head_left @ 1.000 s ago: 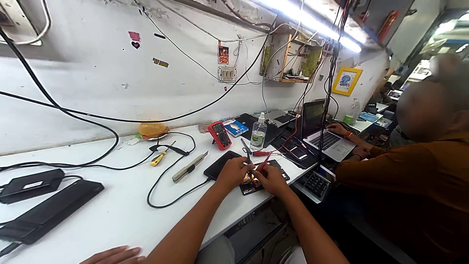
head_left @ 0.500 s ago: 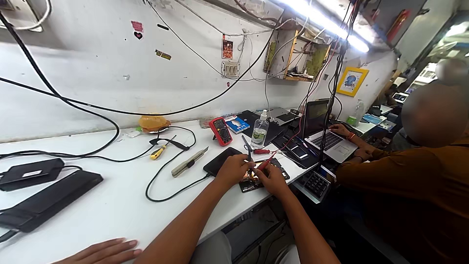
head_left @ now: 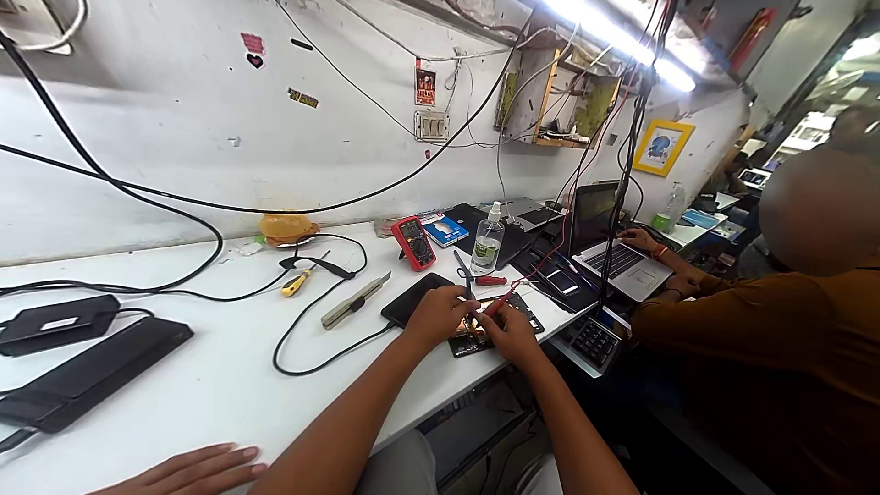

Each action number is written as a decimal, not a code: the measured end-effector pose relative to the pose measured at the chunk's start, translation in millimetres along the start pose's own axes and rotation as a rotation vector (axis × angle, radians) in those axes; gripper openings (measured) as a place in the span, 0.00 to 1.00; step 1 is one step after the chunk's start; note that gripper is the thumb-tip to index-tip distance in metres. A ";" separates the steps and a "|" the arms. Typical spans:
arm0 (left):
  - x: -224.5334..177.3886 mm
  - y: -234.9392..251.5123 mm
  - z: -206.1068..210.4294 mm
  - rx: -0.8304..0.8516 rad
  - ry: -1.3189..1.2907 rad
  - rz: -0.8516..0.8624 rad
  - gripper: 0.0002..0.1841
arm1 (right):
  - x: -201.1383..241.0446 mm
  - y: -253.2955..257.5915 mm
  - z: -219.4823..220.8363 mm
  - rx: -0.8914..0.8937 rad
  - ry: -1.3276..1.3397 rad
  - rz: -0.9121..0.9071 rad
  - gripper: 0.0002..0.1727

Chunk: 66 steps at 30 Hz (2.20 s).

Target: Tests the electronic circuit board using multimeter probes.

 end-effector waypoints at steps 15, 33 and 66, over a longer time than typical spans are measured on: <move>0.2 0.3 -0.4 -0.012 0.015 0.010 0.15 | 2.5 -0.7 0.9 -0.012 0.016 -0.009 0.16; 0.7 -1.0 -0.1 -0.003 0.003 0.005 0.14 | 2.0 -1.6 0.6 -0.016 -0.030 0.035 0.18; 22.4 5.7 8.3 -0.104 0.030 0.158 0.18 | 12.8 -5.1 4.4 0.001 0.045 -0.055 0.19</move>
Point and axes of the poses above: each hand's wrist, its own y-axis towards the middle knuckle, its own z-axis out of the palm, x = y × z, the point moved 5 cm from there along y, towards the middle knuckle, and after that the axes turned 13 degrees about y, right-handed, at the moved point
